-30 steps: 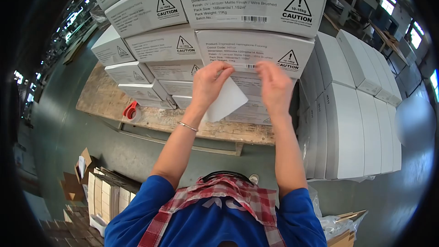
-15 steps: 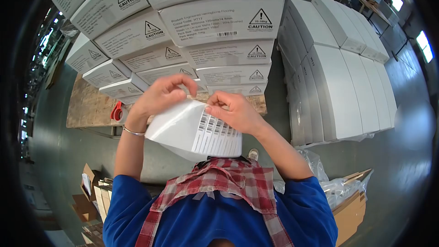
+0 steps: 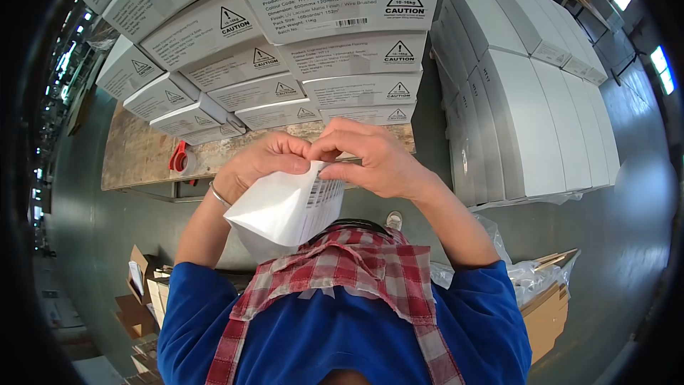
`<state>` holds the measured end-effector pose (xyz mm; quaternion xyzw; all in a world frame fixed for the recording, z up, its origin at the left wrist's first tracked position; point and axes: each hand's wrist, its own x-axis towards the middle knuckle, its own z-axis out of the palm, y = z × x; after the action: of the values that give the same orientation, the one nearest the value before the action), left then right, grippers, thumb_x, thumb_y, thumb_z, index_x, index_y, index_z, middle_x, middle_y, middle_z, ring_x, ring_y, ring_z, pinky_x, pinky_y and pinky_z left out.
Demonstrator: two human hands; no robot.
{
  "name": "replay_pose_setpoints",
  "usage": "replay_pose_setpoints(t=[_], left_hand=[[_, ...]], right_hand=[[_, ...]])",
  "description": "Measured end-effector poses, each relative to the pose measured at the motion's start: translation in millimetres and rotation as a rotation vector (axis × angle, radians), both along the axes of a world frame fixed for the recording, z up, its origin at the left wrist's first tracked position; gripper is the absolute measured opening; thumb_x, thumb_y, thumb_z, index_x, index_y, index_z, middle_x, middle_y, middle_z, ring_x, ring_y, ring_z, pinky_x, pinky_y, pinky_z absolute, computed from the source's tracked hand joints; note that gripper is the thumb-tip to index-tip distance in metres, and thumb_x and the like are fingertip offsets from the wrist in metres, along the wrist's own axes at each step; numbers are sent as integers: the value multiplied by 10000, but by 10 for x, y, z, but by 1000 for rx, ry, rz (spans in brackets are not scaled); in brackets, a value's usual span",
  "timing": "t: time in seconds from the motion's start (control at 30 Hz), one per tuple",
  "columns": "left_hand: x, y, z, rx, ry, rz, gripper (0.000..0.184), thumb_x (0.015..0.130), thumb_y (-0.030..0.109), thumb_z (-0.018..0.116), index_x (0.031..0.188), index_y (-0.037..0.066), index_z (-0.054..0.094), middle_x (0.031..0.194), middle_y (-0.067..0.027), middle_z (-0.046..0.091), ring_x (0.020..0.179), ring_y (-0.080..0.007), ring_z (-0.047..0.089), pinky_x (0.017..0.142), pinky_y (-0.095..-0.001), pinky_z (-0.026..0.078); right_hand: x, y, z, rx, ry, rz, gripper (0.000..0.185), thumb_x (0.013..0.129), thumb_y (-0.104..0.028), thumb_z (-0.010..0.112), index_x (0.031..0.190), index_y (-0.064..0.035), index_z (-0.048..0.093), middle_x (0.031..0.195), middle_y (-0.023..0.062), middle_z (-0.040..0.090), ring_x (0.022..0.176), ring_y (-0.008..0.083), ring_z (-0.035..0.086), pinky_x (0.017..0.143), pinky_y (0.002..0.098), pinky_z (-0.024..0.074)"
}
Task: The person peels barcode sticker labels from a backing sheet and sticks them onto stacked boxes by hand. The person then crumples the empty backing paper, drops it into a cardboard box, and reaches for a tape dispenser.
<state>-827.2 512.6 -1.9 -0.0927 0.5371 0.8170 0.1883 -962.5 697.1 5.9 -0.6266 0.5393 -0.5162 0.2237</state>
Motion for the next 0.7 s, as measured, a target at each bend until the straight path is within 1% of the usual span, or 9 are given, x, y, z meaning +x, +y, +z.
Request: replay_pose_setpoints(t=[0.07,0.17,0.3,0.33,0.4,0.43,0.47,0.57,0.7], left_hand=[[19,31,-67,64,-16,-4,132,860,97,641,963,14,653,840,-6,654,702,-51,595,611,-192,471],[59,52,-244,211,-22,64,134,851,72,633,962,-2,646,902,-50,668,780,-111,639,719,-225,509],[105,-11,-443,161,93,220,145,866,84,616,990,10,632,979,-60,649,841,-109,622,734,-231,502],[105,-35,-484,161,94,223,145,866,84,616,990,10,632,979,-60,649,841,-109,622,734,-231,502],[83,-89,-533,-194,140,385,147,870,87,611,1000,20,619,1015,-63,632,868,-97,602,734,-226,494],[77,-97,-534,-372,161,463,148,872,88,609,1005,25,613,1033,-65,623,882,-91,592,734,-224,490],[67,-89,-544,-372,161,465,148,872,88,609,1005,25,613,1033,-65,623,882,-91,592,734,-224,490],[-37,9,-572,-727,490,592,120,875,77,602,982,25,596,1057,-58,600,887,-59,558,704,-203,471],[-175,175,-516,-615,452,732,82,876,77,609,934,26,582,966,-28,618,821,-41,561,659,-186,453]], right_hand=[[9,35,-27,-13,17,0,197,705,-8,725,877,-31,633,902,66,587,819,209,582,739,296,461],[-20,86,-105,-39,50,2,183,697,-3,728,835,-28,611,912,64,583,818,208,580,736,298,462],[-162,147,-229,-100,102,-40,148,741,4,702,814,-19,575,922,38,574,814,155,567,727,263,454],[-206,170,-251,-60,-17,-146,130,763,3,686,826,-17,574,911,28,571,797,129,556,714,248,448],[-276,189,-269,19,-257,-358,94,805,2,655,848,-12,573,889,6,564,764,78,533,688,216,436],[-299,176,-260,19,-256,-357,94,805,2,655,848,-12,573,889,6,564,764,78,533,688,216,436],[-327,156,-242,12,-211,-445,78,821,-2,641,854,-11,571,870,-2,561,748,61,520,675,205,429],[-386,101,-218,-3,-117,-615,47,853,-10,613,865,-9,567,833,-18,556,716,26,494,649,184,414],[-438,18,-279,-26,-94,-669,51,856,-18,617,857,-7,567,776,-24,554,676,24,487,625,187,410]])
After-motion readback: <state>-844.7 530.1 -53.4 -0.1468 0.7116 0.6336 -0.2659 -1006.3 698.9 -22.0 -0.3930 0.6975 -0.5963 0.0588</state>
